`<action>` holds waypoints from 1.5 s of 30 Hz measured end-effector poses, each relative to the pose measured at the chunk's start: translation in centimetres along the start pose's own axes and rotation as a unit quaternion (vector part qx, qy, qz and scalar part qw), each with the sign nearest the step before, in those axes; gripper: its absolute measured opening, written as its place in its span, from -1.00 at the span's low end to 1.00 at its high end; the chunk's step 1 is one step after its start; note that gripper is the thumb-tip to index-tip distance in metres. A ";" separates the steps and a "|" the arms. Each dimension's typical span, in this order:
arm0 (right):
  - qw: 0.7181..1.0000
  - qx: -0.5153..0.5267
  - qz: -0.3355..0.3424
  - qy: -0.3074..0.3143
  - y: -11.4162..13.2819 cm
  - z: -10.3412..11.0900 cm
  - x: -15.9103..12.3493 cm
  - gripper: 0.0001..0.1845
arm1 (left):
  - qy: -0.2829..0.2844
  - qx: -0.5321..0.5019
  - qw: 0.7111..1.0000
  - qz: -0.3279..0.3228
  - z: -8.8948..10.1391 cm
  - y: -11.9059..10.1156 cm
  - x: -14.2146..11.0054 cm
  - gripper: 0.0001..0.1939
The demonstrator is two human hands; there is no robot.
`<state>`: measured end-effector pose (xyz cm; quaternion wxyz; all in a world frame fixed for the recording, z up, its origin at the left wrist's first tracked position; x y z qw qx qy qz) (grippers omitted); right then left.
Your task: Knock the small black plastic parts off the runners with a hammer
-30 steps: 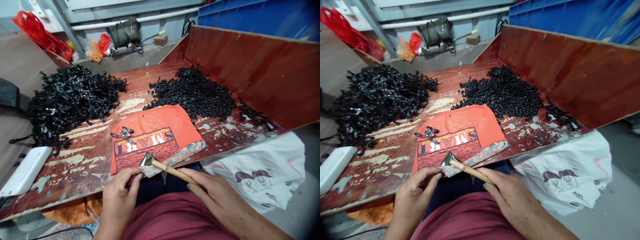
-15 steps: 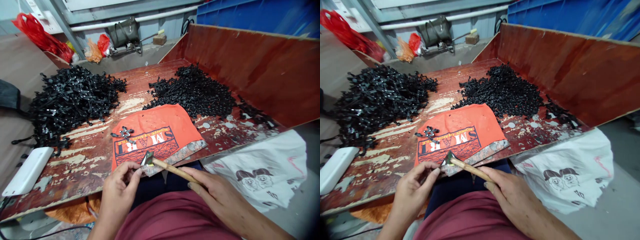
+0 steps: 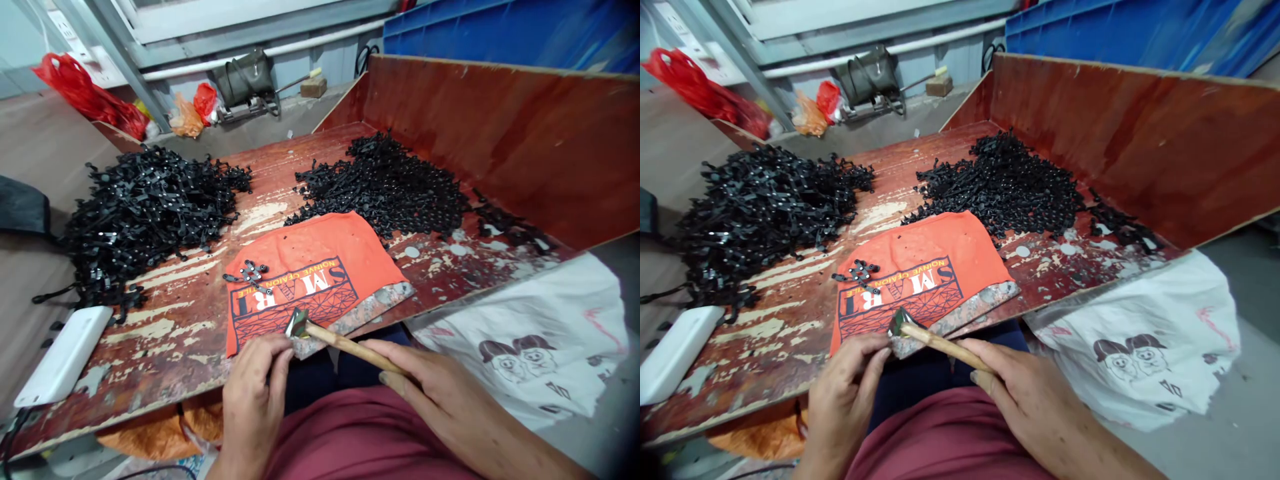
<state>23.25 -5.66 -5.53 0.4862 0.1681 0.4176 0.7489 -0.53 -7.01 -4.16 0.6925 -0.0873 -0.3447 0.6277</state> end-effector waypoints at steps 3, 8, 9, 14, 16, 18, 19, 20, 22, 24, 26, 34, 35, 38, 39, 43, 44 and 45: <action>1.000 -0.007 -0.003 -0.003 0.0 0.0 0.0 -0.56 | -0.014 -0.009 1.000 -0.001 -0.6 0.5 -0.4 -0.86; 1.000 -0.013 -0.001 -0.005 0.2 0.0 0.0 -0.56 | 0.000 -0.040 0.997 0.072 -0.8 2.3 -0.9 -0.91; 1.000 -0.014 -0.001 -0.005 0.3 0.0 0.0 -0.55 | 0.000 -0.040 0.995 0.087 -0.7 2.6 -1.0 -0.90; 1.000 -0.017 0.003 0.001 0.4 -0.1 0.3 -0.53 | 0.021 -0.049 0.993 0.104 -0.4 3.2 -0.6 -0.88; 1.000 -0.026 0.001 0.008 0.4 -0.2 0.4 -0.54 | 0.030 -0.059 0.992 0.105 -0.3 3.2 -0.4 -0.86; 0.999 -0.038 -0.003 0.017 0.3 -0.2 0.4 -0.55 | 0.042 -0.055 0.991 0.116 -0.2 3.4 -0.2 -0.85; 0.999 -0.043 -0.006 0.023 0.4 -0.3 0.5 -0.55 | 0.052 -0.046 0.990 0.123 -0.1 3.5 -0.2 -0.85; 0.999 -0.046 -0.007 0.026 0.4 -0.4 0.5 -0.55 | 0.061 -0.034 0.989 0.128 -0.1 3.6 -0.1 -0.85; 0.998 -0.050 -0.006 0.031 0.5 -0.5 0.5 -0.54 | 0.077 -0.013 0.989 0.128 0.0 3.7 0.0 -0.86; 0.998 -0.055 -0.002 0.032 0.6 -0.7 0.6 -0.54 | 0.071 -0.003 0.990 0.121 0.1 3.7 0.1 -0.87; 0.998 -0.060 0.002 0.027 0.7 -0.8 0.6 -0.54 | 0.052 -0.002 0.992 0.117 0.3 3.4 0.1 -0.88; 0.998 -0.052 0.005 0.017 0.8 -0.8 0.8 -0.55 | 0.019 -0.023 0.995 0.092 0.1 1.9 -0.4 -0.87; 0.999 -0.051 0.006 0.015 0.9 -0.7 0.8 -0.55 | 0.016 -0.008 0.996 0.089 0.1 1.9 -0.4 -0.89; 0.999 -0.049 0.009 0.015 0.9 -0.8 0.8 -0.56 | -0.002 0.034 0.996 0.083 0.3 2.2 -0.6 -0.84; 0.999 -0.045 0.008 0.017 0.8 -0.8 0.8 -0.56 | -0.014 0.043 0.995 0.084 0.6 2.3 -0.8 -0.85; 1.000 -0.022 -0.008 0.020 0.3 -1.1 0.8 -0.59 | -0.051 0.056 0.995 0.060 1.9 2.3 -2.0 -0.90; 1.000 -0.018 -0.011 0.021 0.2 -1.2 0.8 -0.59 | -0.045 0.051 0.997 0.042 1.9 2.1 -2.3 -0.90; 1.000 -0.015 -0.012 0.023 0.1 -1.2 0.8 -0.59 | -0.037 0.048 0.998 0.021 1.7 1.7 -2.5 -0.89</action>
Point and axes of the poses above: each hand's wrist, its own x-axis towards the middle knuckle, its own z-axis out of the back of the hand, y = z × x, the point moved 7 cm from there along x, towards the middle knuckle
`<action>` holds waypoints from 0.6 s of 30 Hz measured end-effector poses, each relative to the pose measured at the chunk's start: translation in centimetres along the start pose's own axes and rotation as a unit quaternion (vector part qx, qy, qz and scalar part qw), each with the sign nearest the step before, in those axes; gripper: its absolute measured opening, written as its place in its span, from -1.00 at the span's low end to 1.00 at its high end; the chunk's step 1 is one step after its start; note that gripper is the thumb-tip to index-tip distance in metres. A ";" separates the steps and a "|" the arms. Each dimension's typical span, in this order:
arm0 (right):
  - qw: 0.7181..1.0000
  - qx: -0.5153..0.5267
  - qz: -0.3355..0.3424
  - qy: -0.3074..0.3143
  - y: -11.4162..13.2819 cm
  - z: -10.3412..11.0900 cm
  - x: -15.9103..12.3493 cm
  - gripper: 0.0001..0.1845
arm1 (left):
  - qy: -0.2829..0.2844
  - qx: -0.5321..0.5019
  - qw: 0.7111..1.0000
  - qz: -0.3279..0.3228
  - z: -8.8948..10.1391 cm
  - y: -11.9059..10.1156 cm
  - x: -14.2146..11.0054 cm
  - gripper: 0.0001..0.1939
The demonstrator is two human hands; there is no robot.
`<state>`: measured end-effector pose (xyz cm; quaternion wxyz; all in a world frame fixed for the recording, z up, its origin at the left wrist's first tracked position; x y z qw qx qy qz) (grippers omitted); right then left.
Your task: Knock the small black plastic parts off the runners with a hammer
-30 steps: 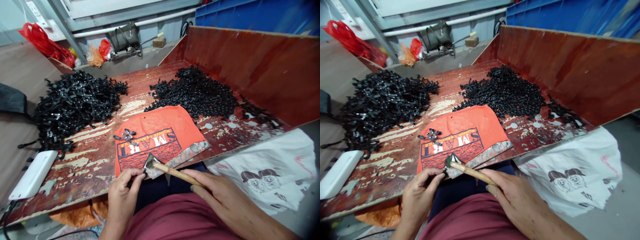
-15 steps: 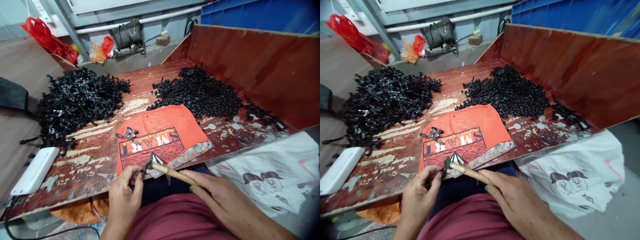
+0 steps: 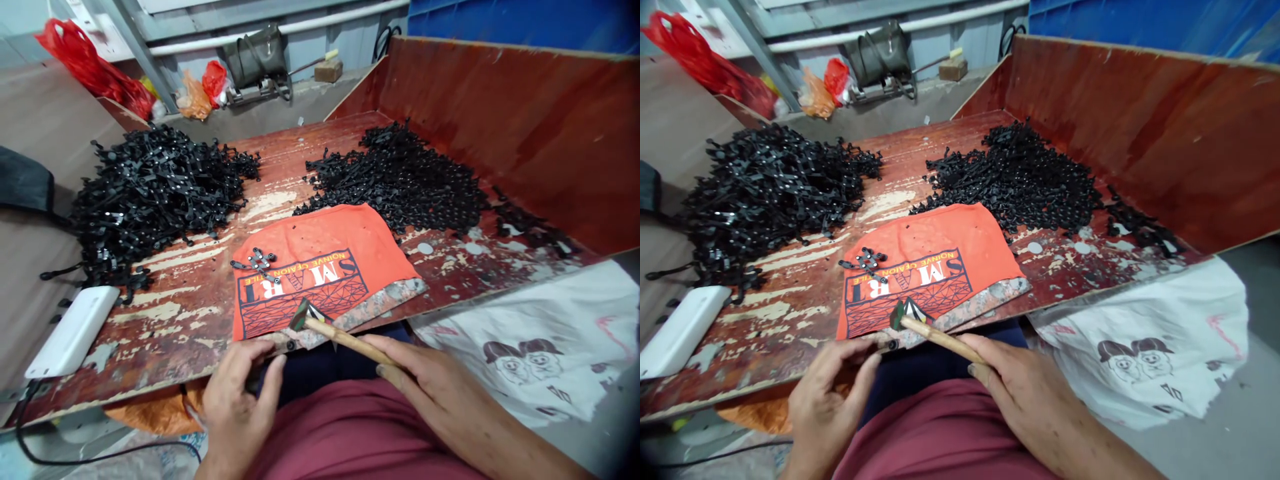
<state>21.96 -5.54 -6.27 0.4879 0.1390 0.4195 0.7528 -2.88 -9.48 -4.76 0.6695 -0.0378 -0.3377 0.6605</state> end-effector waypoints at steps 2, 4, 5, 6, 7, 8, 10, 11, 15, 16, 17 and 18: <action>1.000 0.004 0.001 0.004 -0.1 -0.2 0.1 -0.60 | 0.004 0.015 0.999 -0.028 -0.5 -0.5 -0.3 -0.86; 1.000 0.007 0.002 0.006 0.0 -0.2 0.0 -0.59 | 0.001 0.056 0.998 -0.031 -1.3 -0.6 -0.2 -0.85; 1.000 0.011 0.002 0.006 0.0 -0.2 0.0 -0.59 | 0.002 0.074 0.997 -0.029 -1.7 -0.6 -0.1 -0.87; 1.000 0.017 -0.001 0.007 0.0 -0.2 0.0 -0.60 | 0.006 0.083 0.996 -0.028 -2.0 -0.6 -0.1 -0.90; 1.000 0.023 -0.003 0.008 0.0 -0.2 0.0 -0.60 | 0.010 0.080 0.996 -0.030 -2.2 -0.7 0.0 -0.93; 1.000 0.029 -0.005 0.009 0.1 -0.2 0.0 -0.61 | 0.007 0.067 0.997 -0.032 -2.2 -0.7 0.0 -0.95; 0.999 0.033 -0.006 0.013 0.1 -0.2 0.0 -0.63 | -0.013 0.029 0.999 -0.033 -1.3 -0.8 0.1 -0.96; 0.999 0.031 -0.006 0.015 0.1 -0.1 0.0 -0.63 | -0.025 0.013 0.999 -0.027 -0.7 -0.9 0.2 -0.95; 1.000 0.021 -0.002 0.008 -0.1 0.2 -0.1 -0.59 | 0.007 -0.011 1.000 -0.001 0.5 -1.5 1.5 -0.93; 1.000 0.022 -0.002 0.003 -0.1 0.4 -0.2 -0.59 | 0.023 -0.005 1.000 -0.005 0.5 -1.8 1.9 -0.92; 1.000 0.023 -0.002 -0.001 -0.2 0.5 -0.3 -0.58 | 0.033 0.008 0.999 -0.014 0.3 -2.1 2.4 -0.89; 1.000 0.025 -0.003 -0.004 -0.2 0.6 -0.4 -0.57 | 0.037 0.025 0.999 -0.026 0.0 -2.4 2.7 -0.87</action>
Point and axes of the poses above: each hand's wrist, its own x-axis towards the middle knuckle, its own z-axis out of the back of the hand, y = z × x, the point moved 7 cm from there along x, towards the middle knuckle
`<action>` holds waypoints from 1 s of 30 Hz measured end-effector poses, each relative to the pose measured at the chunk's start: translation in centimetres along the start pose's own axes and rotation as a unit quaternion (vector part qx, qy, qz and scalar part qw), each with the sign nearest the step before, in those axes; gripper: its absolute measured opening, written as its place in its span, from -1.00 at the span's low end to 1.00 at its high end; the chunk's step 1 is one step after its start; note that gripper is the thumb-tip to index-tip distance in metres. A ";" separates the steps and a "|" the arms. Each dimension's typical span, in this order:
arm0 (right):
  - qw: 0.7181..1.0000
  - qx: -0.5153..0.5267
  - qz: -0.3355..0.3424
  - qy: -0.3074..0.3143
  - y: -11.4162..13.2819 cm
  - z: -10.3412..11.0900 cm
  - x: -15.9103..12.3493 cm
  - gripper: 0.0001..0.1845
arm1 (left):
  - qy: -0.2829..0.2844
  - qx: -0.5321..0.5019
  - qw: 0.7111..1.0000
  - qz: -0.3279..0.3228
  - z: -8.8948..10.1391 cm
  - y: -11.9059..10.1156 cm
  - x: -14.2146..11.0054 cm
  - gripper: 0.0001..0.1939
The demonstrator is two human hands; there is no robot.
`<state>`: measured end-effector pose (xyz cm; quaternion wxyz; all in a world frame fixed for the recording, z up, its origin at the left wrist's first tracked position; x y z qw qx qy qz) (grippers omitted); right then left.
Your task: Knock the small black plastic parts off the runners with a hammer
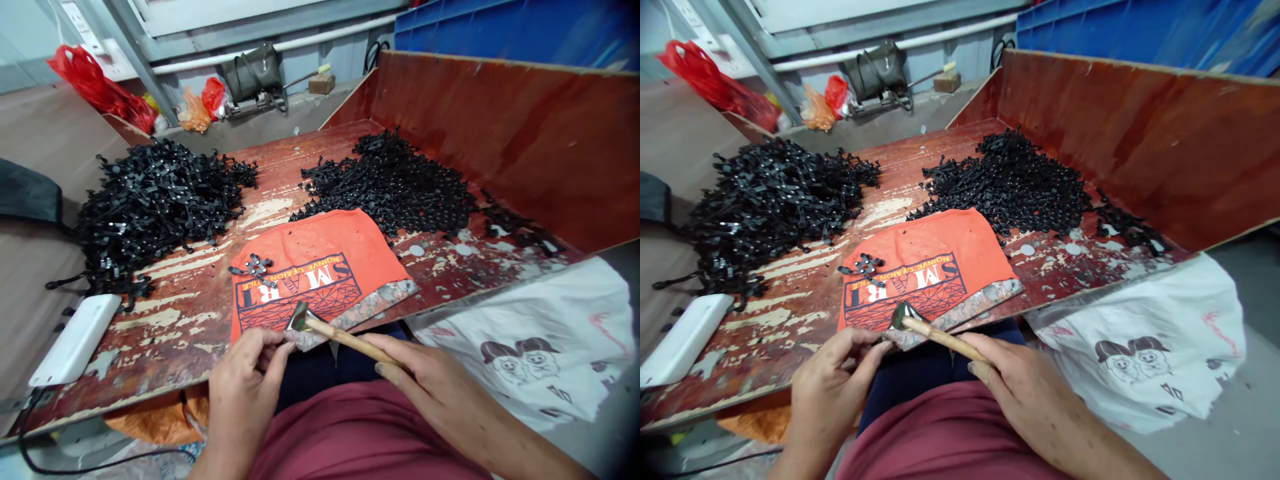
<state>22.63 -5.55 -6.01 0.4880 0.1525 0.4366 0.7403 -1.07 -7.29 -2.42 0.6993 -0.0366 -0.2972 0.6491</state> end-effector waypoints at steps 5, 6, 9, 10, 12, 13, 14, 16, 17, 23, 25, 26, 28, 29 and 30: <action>1.000 0.002 -0.002 -0.002 -0.1 0.3 -0.4 -0.58 | -0.004 0.051 0.996 -0.076 -1.9 -0.9 0.4 -0.80; 1.000 0.003 -0.002 -0.002 -0.1 0.3 -0.4 -0.58 | -0.004 0.045 0.996 -0.080 -2.1 -0.8 0.2 -0.78; 1.000 0.000 -0.008 -0.004 -0.3 0.3 -0.3 -0.60 | 0.038 -0.025 0.998 -0.034 -2.9 0.2 -0.1 -0.76; 1.000 -0.003 -0.010 -0.002 -0.4 0.3 -0.3 -0.61 | 0.061 -0.067 0.996 0.005 -3.2 0.8 -0.2 -0.78; 1.000 -0.010 -0.010 -0.001 -0.5 0.2 -0.2 -0.62 | 0.105 -0.157 0.976 0.107 -4.0 2.2 -0.4 -0.81; 1.000 -0.013 -0.008 0.000 -0.6 0.1 -0.2 -0.64 | 0.118 -0.195 0.961 0.157 -4.3 2.8 -0.5 -0.80; 1.000 -0.015 -0.007 -0.002 -0.7 0.1 -0.2 -0.65 | 0.126 -0.223 0.947 0.196 -4.6 3.3 -0.7 -0.79; 1.000 -0.017 -0.006 -0.007 -0.9 0.1 -0.3 -0.67 | 0.129 -0.238 0.934 0.235 -4.8 3.8 -0.8 -0.75; 1.000 -0.017 -0.006 -0.009 -0.9 0.1 -0.4 -0.67 | 0.122 -0.227 0.937 0.238 -4.6 3.8 -0.7 -0.75; 1.000 -0.021 -0.009 -0.018 -1.1 0.2 -0.6 -0.61 | 0.062 -0.197 0.953 0.224 -3.8 3.7 -0.6 -0.76; 1.000 -0.021 -0.008 -0.017 -1.1 0.2 -0.6 -0.59 | 0.055 -0.213 0.946 0.239 -3.9 3.8 -0.8 -0.75; 1.000 -0.021 -0.007 -0.016 -1.0 0.1 -0.5 -0.58 | 0.058 -0.222 0.942 0.245 -4.0 3.9 -0.8 -0.74; 1.000 -0.022 -0.005 -0.014 -1.0 0.0 -0.5 -0.59 | 0.070 -0.238 0.935 0.253 -4.2 3.9 -0.7 -0.73; 1.000 -0.023 -0.005 -0.014 -1.0 0.0 -0.4 -0.59 | 0.075 -0.242 0.933 0.256 -4.3 3.9 -0.7 -0.73; 1.000 -0.024 -0.004 -0.015 -1.0 0.0 -0.4 -0.59 | 0.076 -0.239 0.933 0.258 -4.3 4.0 -0.6 -0.73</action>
Point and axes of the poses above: each hand's wrist, its own x-axis towards the middle knuckle, its own z-axis out of the back of the hand, y = z × x, the point moved 7 cm from there along x, towards the middle knuckle
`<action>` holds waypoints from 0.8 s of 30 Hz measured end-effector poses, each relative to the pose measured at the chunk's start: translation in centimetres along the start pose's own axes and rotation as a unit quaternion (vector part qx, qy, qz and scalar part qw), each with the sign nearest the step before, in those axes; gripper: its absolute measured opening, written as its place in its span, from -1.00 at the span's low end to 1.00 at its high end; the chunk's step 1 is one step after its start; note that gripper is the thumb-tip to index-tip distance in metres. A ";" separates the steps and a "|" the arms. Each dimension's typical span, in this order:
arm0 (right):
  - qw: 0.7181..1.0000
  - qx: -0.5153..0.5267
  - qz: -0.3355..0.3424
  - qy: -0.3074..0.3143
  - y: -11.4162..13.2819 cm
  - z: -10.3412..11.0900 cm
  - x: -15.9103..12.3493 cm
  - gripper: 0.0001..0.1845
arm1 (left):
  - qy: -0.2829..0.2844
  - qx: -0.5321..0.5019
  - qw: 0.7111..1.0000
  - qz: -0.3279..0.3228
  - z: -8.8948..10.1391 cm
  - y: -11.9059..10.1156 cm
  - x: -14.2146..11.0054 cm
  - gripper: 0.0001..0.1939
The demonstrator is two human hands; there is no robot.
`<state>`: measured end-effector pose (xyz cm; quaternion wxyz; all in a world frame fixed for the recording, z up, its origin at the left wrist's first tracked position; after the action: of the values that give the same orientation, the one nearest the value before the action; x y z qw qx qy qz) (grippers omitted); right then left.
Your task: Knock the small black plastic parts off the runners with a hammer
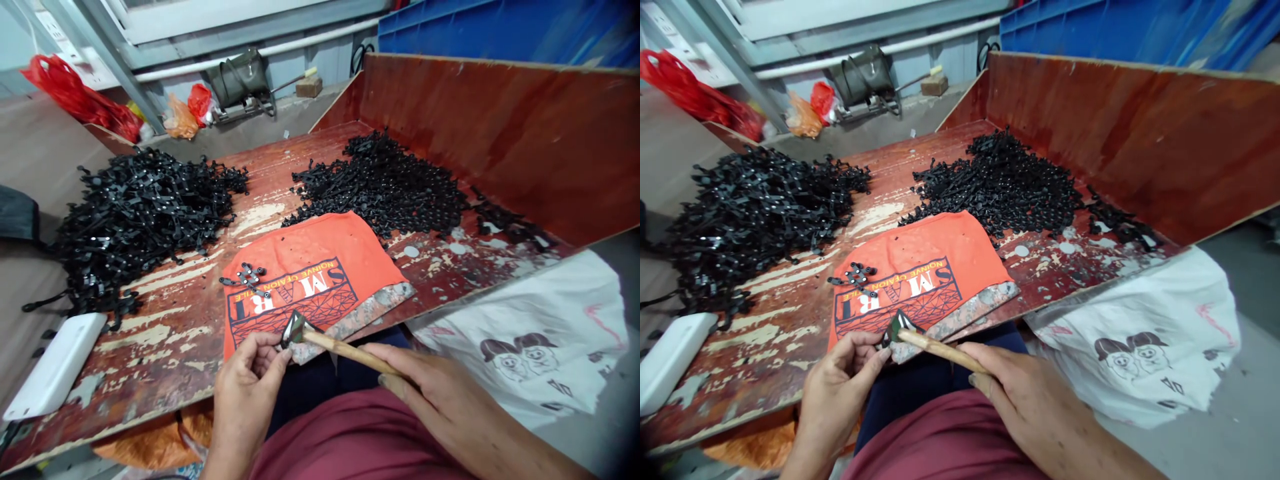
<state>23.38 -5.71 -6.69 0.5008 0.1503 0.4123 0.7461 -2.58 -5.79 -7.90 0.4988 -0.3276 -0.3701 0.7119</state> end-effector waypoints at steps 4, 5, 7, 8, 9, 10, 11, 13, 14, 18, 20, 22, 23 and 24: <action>1.000 0.001 -0.001 -0.002 0.0 0.1 0.1 -0.58 | -0.018 0.057 0.998 -0.022 0.3 -0.4 0.0 -0.72; 1.000 0.001 -0.003 -0.003 0.0 0.1 0.1 -0.58 | -0.023 0.073 0.996 -0.035 0.4 -0.6 -0.1 -0.73; 1.000 0.002 -0.007 -0.003 0.1 0.2 0.1 -0.57 | -0.030 0.100 0.992 -0.068 0.4 -1.0 -0.5 -0.77; 1.000 0.002 -0.007 -0.003 0.1 0.2 0.1 -0.56 | -0.035 0.109 0.990 -0.084 0.3 -1.2 -0.7 -0.79; 1.000 0.002 -0.005 -0.003 0.2 0.2 0.1 -0.56 | -0.040 0.116 0.988 -0.098 0.3 -1.3 -1.0 -0.81; 1.000 0.001 -0.003 -0.002 0.3 0.3 0.1 -0.55 | -0.045 0.118 0.986 -0.107 0.2 -1.4 -1.2 -0.82; 1.000 -0.001 0.000 -0.003 0.5 0.3 0.1 -0.55 | -0.050 0.117 0.986 -0.109 0.2 -1.4 -1.4 -0.83; 1.000 -0.005 0.007 -0.008 0.6 0.5 0.1 -0.54 | -0.055 0.109 0.988 -0.096 0.1 -1.2 -1.5 -0.83; 1.000 -0.007 0.007 -0.010 0.6 0.6 0.0 -0.54 | -0.054 0.104 0.989 -0.086 0.1 -1.1 -1.5 -0.82; 1.000 -0.005 0.000 -0.002 0.6 0.6 -0.4 -0.58 | -0.026 0.080 0.995 -0.044 0.0 -0.6 -0.9 -0.81; 1.000 -0.007 -0.001 -0.002 0.6 0.6 -0.6 -0.60 | 0.000 0.066 0.998 -0.022 -0.1 -0.3 -0.6 -0.81; 1.000 -0.012 0.002 -0.007 0.7 0.5 -0.7 -0.60 | 0.019 0.050 0.999 -0.004 -0.2 0.0 -0.3 -0.80; 1.000 -0.015 0.004 -0.011 0.7 0.5 -0.7 -0.60 | 0.027 0.042 0.999 0.001 -0.2 0.0 -0.2 -0.79; 1.000 -0.018 0.006 -0.015 0.8 0.4 -0.7 -0.61 | 0.034 0.036 0.999 0.003 -0.2 0.0 -0.1 -0.79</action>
<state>23.49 -6.27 -5.71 0.5049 0.1553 0.3906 0.7539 -2.36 -5.84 -8.01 0.5203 -0.3347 -0.3259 0.7149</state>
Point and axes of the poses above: each hand's wrist, its own x-axis towards the middle knuckle, its own z-axis out of the back of the hand, y = z × x, the point moved 7 cm from there along x, towards the middle knuckle
